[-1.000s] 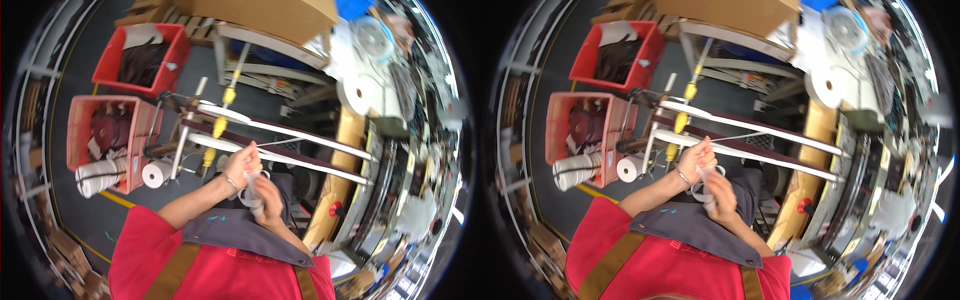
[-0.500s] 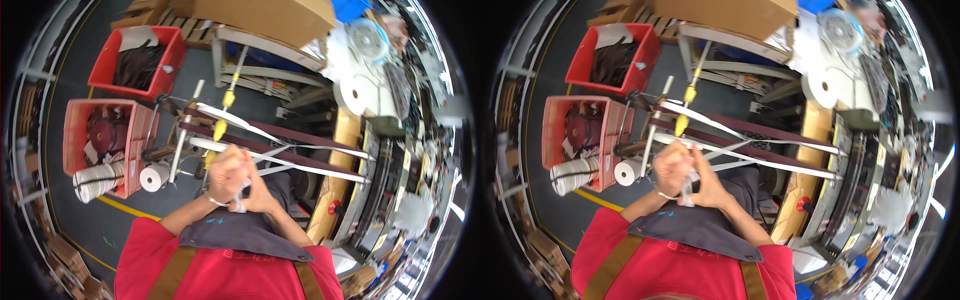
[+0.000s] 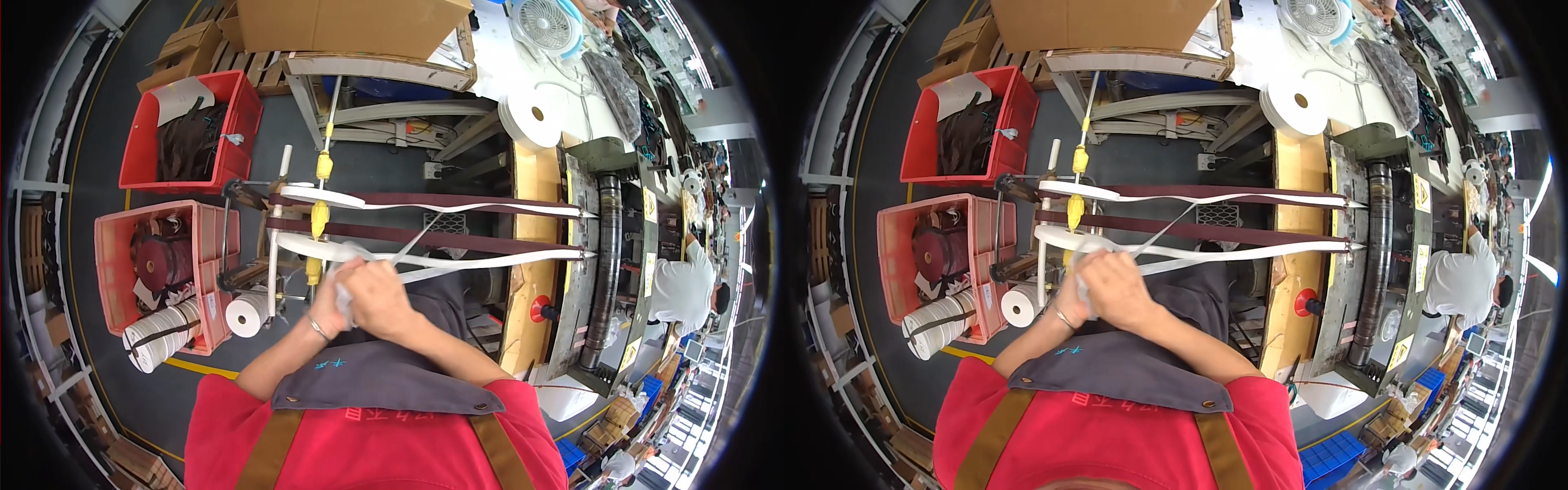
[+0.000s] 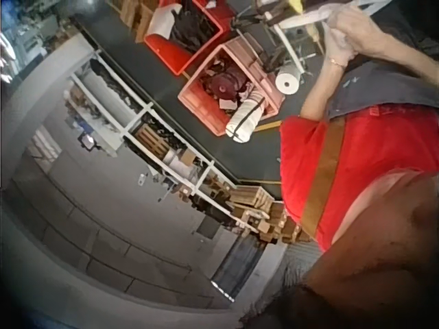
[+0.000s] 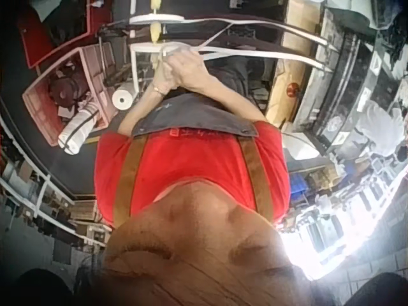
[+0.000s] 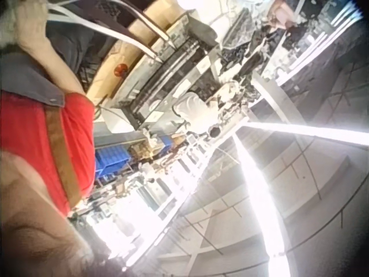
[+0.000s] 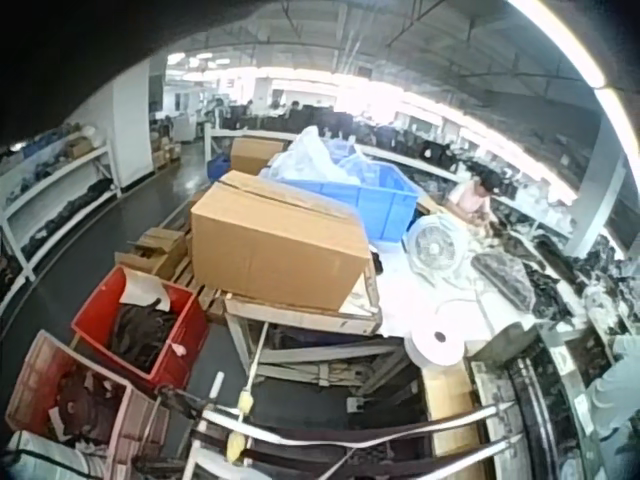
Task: The person handles white rolls of material, unrolls them, and cuts sections using scissors. They then attach these white strips to a maroon strap assembly, threading them through yellow plastic guides and securing them with a white cloth. The process involves repetitive cutting, threading, and fastening actions.
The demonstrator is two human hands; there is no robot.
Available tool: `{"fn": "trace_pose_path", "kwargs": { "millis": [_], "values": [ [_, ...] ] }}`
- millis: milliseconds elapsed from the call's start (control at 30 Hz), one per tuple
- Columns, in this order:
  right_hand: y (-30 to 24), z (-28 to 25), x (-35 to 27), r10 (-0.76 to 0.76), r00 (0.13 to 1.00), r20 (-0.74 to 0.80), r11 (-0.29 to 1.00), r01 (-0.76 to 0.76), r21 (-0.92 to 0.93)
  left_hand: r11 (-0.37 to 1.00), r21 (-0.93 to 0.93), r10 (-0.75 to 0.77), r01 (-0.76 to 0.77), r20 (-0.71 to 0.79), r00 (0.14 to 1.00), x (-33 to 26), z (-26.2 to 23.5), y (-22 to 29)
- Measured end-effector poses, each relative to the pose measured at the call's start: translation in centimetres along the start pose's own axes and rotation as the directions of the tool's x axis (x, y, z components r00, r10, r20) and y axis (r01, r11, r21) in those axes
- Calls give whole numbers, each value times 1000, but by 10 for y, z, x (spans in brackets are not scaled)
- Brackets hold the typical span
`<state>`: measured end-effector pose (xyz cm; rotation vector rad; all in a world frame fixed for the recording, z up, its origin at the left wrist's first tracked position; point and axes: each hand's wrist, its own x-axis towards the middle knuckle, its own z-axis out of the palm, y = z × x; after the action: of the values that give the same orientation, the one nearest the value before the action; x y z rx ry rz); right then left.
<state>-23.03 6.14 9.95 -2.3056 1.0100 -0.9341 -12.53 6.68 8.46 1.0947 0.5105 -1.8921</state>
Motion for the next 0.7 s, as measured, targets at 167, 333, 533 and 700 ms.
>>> {"fn": "trace_pose_path", "kwargs": {
  "millis": [167, 333, 533, 700],
  "values": [
    [-3, 7, -14, -9, 1000, 0, 990, 9, 144, 950, 136, -312, 282, 489, 815, 7, -4, -10],
    [4, 5, -25, -61, 997, -48, 988, 67, 139, 996, -4, -78, 93, 503, 861, 21, 4, 4],
    [6, -13, -28, -114, 982, -151, 992, 104, -72, 979, -204, 80, 17, 460, 884, 31, 5, 27],
    [44, -17, -28, 232, 952, -199, 913, -284, -292, 993, 57, 68, -108, 477, 876, -3, 10, 25]
  ]
}}
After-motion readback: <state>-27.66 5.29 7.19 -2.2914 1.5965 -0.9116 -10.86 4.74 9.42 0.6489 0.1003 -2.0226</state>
